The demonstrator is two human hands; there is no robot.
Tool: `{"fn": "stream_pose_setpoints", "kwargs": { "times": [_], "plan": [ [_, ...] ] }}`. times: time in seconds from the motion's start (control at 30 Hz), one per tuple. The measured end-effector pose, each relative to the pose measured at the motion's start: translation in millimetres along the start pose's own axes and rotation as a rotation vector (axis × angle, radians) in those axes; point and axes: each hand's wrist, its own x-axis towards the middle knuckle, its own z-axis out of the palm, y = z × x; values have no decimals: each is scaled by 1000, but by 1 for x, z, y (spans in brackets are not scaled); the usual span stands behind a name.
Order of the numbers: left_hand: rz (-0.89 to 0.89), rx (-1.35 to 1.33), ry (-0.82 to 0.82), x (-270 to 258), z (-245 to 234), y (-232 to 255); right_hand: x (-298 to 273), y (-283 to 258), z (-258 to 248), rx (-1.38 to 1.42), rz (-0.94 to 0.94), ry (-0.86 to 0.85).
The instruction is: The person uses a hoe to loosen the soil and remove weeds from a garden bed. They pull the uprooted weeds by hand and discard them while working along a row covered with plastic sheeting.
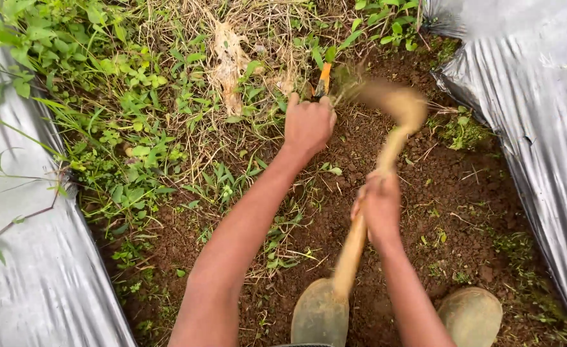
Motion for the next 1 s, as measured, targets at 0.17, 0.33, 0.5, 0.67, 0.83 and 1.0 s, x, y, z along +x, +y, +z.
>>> {"fn": "stream_pose_setpoints", "kwargs": {
  "times": [0.17,0.33,0.5,0.67,0.83,1.0],
  "plan": [
    [-15,-98,50,-13,-2,-11,-28,13,-16,-177,248,-63],
    [-168,-201,40,-16,-2,-20,-30,-14,-38,-233,39,-20],
    [-149,-224,99,-31,-5,-27,-25,-35,-27,-16,-317,125],
    [-163,-246,79,-36,-7,-17,-18,-19,6,120,-275,129],
    [-77,-241,271,-42,-4,-12,-36,34,6,-172,286,-144],
    [-11,-267,294,-72,-9,-5,-54,40,-11,-233,469,-111]
  ]
}}
